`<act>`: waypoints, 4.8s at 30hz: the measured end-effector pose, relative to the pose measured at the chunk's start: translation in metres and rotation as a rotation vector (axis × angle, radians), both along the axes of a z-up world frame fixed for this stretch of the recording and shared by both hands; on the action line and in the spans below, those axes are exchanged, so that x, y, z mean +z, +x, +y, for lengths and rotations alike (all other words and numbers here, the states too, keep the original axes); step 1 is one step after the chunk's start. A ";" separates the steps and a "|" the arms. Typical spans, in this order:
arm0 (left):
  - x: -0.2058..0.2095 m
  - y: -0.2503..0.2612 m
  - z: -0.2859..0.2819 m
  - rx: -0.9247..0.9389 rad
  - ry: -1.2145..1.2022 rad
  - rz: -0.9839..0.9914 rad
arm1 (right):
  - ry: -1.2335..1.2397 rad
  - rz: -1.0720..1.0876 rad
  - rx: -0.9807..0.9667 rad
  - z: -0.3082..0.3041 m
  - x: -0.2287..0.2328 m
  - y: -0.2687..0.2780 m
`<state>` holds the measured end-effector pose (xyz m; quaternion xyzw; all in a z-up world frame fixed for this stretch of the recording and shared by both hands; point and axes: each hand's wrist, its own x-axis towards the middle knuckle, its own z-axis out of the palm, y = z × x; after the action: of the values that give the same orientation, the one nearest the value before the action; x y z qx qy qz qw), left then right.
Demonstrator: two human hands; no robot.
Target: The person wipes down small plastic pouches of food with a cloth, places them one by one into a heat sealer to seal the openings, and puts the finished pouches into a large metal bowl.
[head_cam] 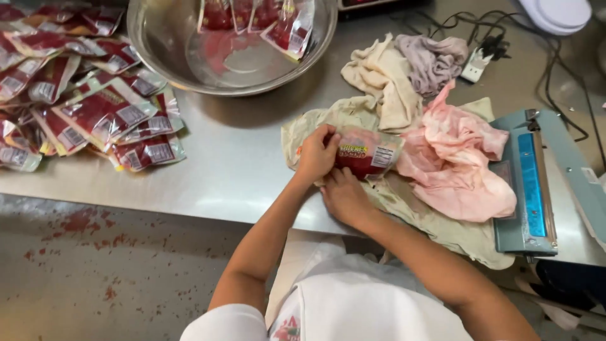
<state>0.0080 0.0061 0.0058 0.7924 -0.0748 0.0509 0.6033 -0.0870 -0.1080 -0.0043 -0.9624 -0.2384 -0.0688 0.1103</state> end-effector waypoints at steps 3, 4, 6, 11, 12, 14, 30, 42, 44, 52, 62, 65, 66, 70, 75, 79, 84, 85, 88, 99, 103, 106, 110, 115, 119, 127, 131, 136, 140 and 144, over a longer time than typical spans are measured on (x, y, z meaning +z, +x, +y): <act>0.003 0.010 0.002 -0.051 0.018 0.037 | -0.047 -0.255 0.047 0.011 -0.009 0.010; 0.003 0.003 0.005 -0.057 0.021 0.040 | -0.045 -0.253 0.041 0.015 -0.009 0.004; 0.010 0.001 0.010 -0.058 0.061 0.027 | 0.041 -0.252 0.109 0.020 -0.002 0.007; 0.021 -0.034 0.030 -0.031 0.037 0.018 | 0.131 -0.244 0.182 0.013 -0.011 -0.014; 0.022 -0.044 0.033 -0.014 0.018 0.030 | 0.158 -0.252 0.197 0.013 -0.016 -0.019; 0.025 -0.057 0.038 -0.003 -0.001 0.037 | 0.185 -0.220 0.188 0.016 -0.021 -0.027; 0.018 -0.048 0.037 0.063 -0.006 0.024 | -0.238 0.253 -0.401 -0.174 0.105 0.027; 0.032 -0.045 0.032 0.067 0.000 0.098 | 0.336 -0.472 -0.039 -0.066 0.219 0.020; 0.035 -0.047 0.032 0.044 -0.010 -0.026 | 0.141 -0.347 0.032 -0.043 0.200 0.040; -0.010 -0.050 0.026 0.044 0.044 -0.270 | 0.139 0.523 0.361 -0.020 0.140 0.073; -0.002 -0.053 0.014 0.128 0.012 -0.512 | -0.421 0.135 0.183 -0.077 0.066 0.105; -0.004 -0.054 0.014 0.135 0.039 -0.542 | -0.459 0.212 0.074 -0.110 0.072 0.106; -0.004 -0.054 0.014 0.128 0.057 -0.551 | -0.479 0.260 0.019 -0.122 0.075 0.107; -0.007 -0.049 0.018 0.137 0.029 -0.489 | -0.548 0.272 -0.092 -0.145 0.103 0.099; 0.008 -0.052 0.019 0.076 -0.016 -0.408 | -0.056 0.417 0.084 -0.070 0.231 0.051; 0.056 -0.071 0.005 0.248 0.263 -0.362 | 0.193 -0.280 0.419 -0.035 0.166 0.069; -0.029 -0.052 0.018 0.219 0.034 -0.558 | -0.076 0.273 0.348 -0.025 0.124 0.061; -0.022 -0.057 0.018 0.219 0.038 -0.547 | -0.072 0.283 0.349 -0.030 0.103 0.070; -0.009 -0.058 0.013 0.218 0.028 -0.575 | -0.254 0.190 0.216 -0.047 0.055 0.094; -0.002 -0.063 0.006 0.225 0.055 -0.590 | -0.490 0.083 0.220 -0.060 0.054 0.102; 0.013 -0.065 0.009 0.174 0.024 -0.604 | -0.564 0.127 0.142 -0.089 0.082 0.093; 0.011 -0.071 0.007 0.171 0.026 -0.591 | -0.599 0.217 0.103 -0.108 0.076 0.085; 0.008 -0.063 0.004 0.172 0.012 -0.584 | -0.655 0.240 0.004 -0.123 0.084 0.093; -0.004 -0.063 0.000 0.155 0.035 -0.563 | -0.708 0.369 -0.090 -0.120 0.123 0.082; -0.002 -0.062 0.005 0.156 0.016 -0.512 | -0.765 0.377 -0.228 -0.190 0.083 0.114; 0.008 -0.060 0.009 0.095 -0.027 -0.382 | -0.300 0.434 -0.487 -0.097 0.230 0.071; 0.003 -0.060 0.010 0.174 -0.033 -0.373 | -0.135 -0.036 0.085 -0.094 0.113 0.057; 0.020 -0.062 0.004 0.178 -0.134 -0.349 | -0.003 -0.032 -0.007 -0.091 0.137 0.025; 0.039 -0.087 -0.057 -0.156 -1.038 0.238 | 0.321 -0.082 -0.161 -0.124 0.188 -0.027; 0.017 -0.149 -0.120 -0.738 -1.372 0.886 | 0.518 0.003 -0.480 -0.184 0.196 -0.093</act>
<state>-0.1413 -0.1144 0.0225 0.1300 -0.0380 -0.4234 0.8958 -0.1804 -0.2916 0.1920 -0.9312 0.0204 -0.1496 0.3317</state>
